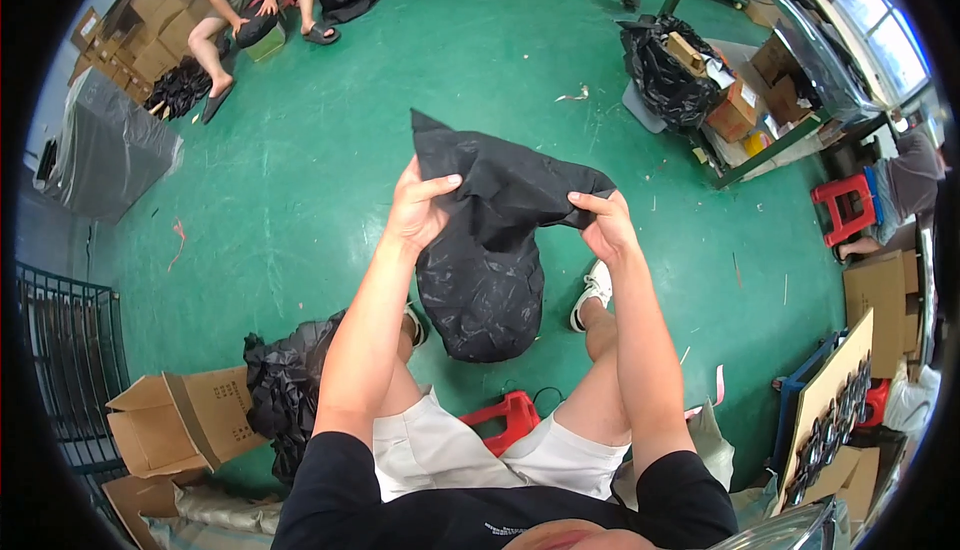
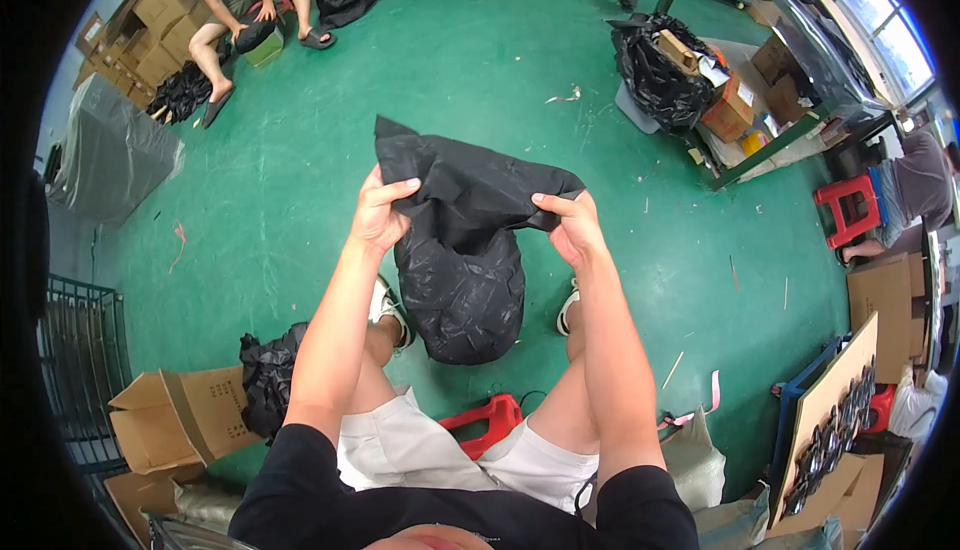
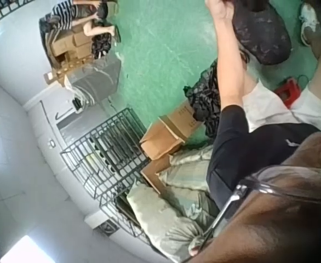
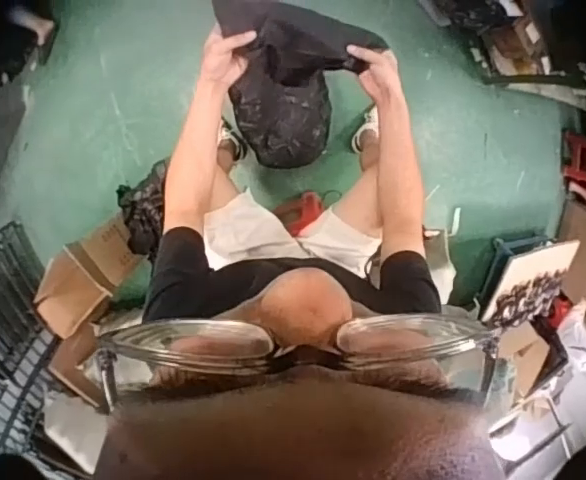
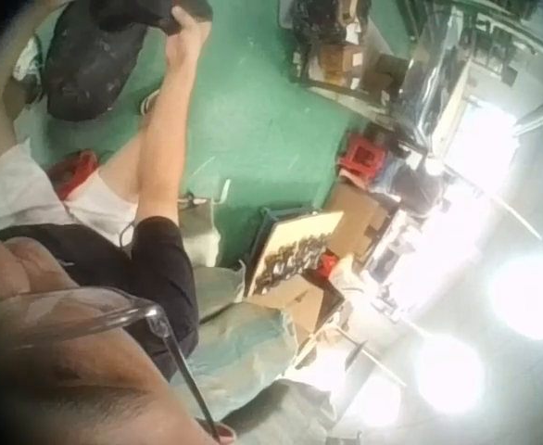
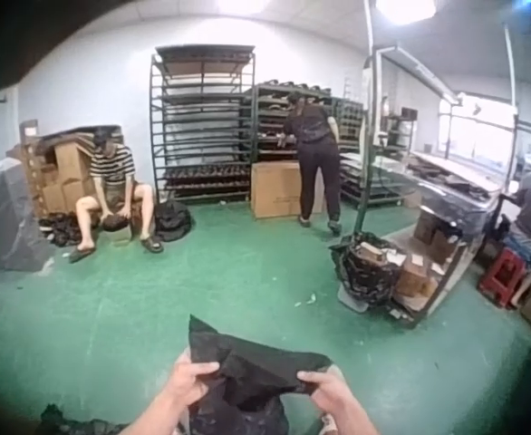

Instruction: Inspecting and smoothing out individual black fabric covers or bags.

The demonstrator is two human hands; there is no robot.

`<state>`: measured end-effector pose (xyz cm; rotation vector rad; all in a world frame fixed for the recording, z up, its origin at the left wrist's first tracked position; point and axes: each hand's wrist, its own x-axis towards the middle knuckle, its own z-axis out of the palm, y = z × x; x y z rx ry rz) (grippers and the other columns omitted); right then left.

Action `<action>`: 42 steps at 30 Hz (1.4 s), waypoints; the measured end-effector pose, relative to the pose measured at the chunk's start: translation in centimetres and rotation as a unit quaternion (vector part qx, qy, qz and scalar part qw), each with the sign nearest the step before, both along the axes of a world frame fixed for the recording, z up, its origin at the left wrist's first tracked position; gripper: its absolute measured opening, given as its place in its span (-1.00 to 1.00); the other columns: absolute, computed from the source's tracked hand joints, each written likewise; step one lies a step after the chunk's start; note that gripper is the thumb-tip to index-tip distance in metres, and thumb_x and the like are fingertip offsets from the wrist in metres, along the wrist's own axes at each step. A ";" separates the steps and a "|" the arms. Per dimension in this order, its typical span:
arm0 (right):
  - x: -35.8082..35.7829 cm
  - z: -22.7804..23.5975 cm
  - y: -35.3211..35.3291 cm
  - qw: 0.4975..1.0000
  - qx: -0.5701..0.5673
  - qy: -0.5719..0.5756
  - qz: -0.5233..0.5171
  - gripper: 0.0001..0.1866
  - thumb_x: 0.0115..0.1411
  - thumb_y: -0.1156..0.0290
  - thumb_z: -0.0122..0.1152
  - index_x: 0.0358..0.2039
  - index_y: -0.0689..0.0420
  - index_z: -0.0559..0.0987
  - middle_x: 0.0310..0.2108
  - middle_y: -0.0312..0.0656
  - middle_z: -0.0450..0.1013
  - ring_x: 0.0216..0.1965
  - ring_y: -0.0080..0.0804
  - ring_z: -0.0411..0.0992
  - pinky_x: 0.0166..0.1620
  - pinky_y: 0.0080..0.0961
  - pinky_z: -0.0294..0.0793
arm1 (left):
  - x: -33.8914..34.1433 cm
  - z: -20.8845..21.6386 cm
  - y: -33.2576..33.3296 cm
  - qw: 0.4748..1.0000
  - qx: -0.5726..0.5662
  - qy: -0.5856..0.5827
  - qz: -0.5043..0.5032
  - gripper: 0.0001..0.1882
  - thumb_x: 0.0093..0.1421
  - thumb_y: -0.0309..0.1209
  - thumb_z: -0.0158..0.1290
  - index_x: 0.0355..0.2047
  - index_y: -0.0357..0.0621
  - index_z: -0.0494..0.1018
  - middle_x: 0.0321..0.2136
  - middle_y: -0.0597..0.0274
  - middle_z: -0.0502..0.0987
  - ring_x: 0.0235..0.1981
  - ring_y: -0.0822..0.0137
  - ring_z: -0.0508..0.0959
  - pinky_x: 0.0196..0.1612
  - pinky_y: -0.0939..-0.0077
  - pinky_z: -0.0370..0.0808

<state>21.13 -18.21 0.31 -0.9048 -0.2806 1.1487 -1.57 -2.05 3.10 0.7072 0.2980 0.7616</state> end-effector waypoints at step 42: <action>-1.4 1.3 -0.1 0.931 0.047 -0.309 -0.188 -0.24 0.07 0.78 0.17 0.31 0.10 0.25 -0.05 -0.19 0.44 -0.08 -0.47 0.44 -0.03 -0.59 0.47 | 0.5 -0.5 -1.1 0.996 -0.015 0.088 0.001 -0.66 0.14 -0.63 0.11 -0.05 -0.26 0.41 -0.16 0.13 0.57 -0.17 0.26 0.60 -0.12 0.32 0.60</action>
